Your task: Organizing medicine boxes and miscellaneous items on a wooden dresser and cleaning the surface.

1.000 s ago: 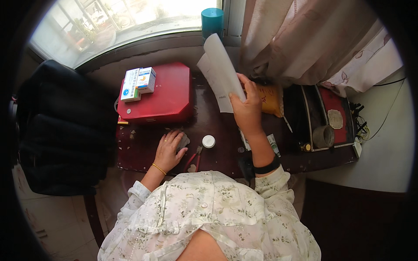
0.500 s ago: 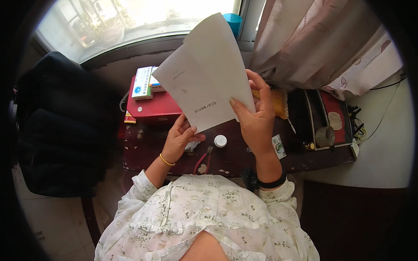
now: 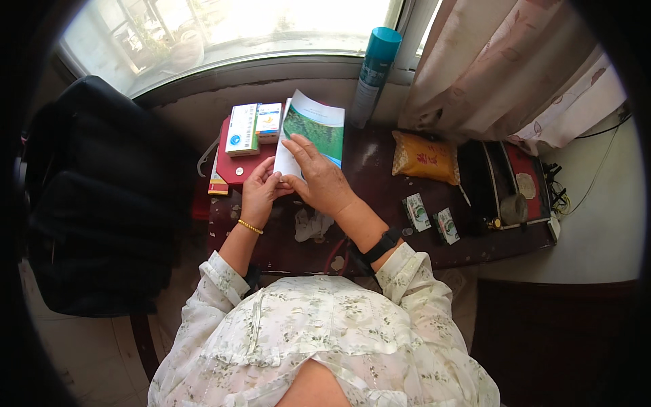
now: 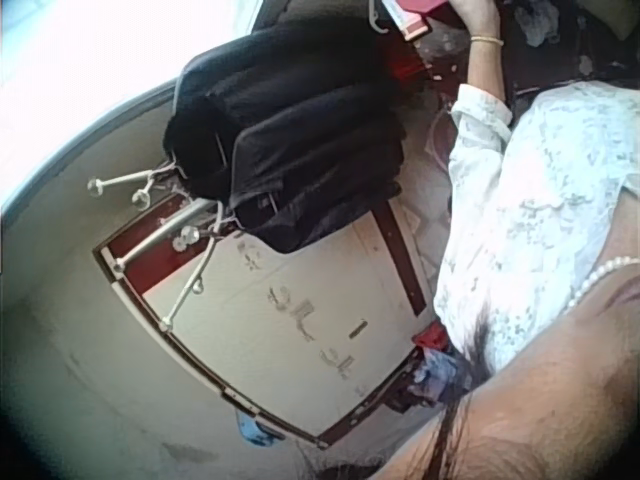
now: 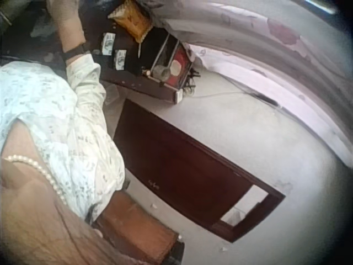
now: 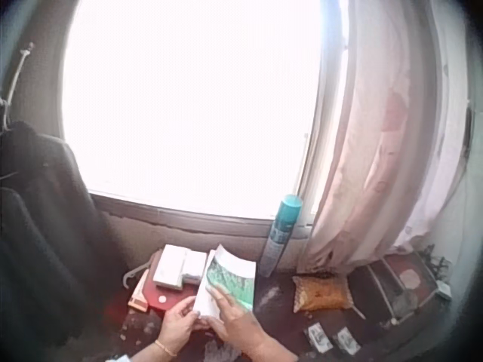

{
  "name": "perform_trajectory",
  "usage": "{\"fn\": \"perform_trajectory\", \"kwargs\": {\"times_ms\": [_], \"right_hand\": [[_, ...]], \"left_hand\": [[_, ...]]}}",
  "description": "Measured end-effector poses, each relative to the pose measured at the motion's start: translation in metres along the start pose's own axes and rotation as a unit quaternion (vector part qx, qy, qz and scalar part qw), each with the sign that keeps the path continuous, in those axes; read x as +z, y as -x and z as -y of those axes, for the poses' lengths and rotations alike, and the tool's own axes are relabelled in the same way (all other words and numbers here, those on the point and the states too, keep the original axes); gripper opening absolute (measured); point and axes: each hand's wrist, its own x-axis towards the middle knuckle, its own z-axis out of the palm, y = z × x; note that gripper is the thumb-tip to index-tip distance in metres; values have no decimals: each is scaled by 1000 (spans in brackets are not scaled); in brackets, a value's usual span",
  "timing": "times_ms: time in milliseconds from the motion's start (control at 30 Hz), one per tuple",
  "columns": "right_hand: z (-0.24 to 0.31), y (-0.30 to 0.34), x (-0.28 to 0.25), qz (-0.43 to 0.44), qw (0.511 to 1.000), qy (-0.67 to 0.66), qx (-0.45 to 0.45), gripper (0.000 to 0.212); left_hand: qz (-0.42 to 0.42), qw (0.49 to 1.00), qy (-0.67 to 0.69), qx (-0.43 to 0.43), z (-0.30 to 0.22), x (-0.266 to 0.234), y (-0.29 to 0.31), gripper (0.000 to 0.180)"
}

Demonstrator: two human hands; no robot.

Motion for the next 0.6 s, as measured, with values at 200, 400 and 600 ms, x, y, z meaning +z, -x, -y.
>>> {"fn": "perform_trajectory", "kwargs": {"times_ms": [200,400,600], "right_hand": [[-13,23,37,37,987,155,-37,58],[-12,14,56,48,971,234,-24,42],[-7,27,57,-7,963,262,-69,49]], "left_hand": [[18,992,-113,-59,-8,-26,32,49],[52,934,-347,67,14,-47,65,34],[208,758,-553,275,39,-32,70,34]]}}
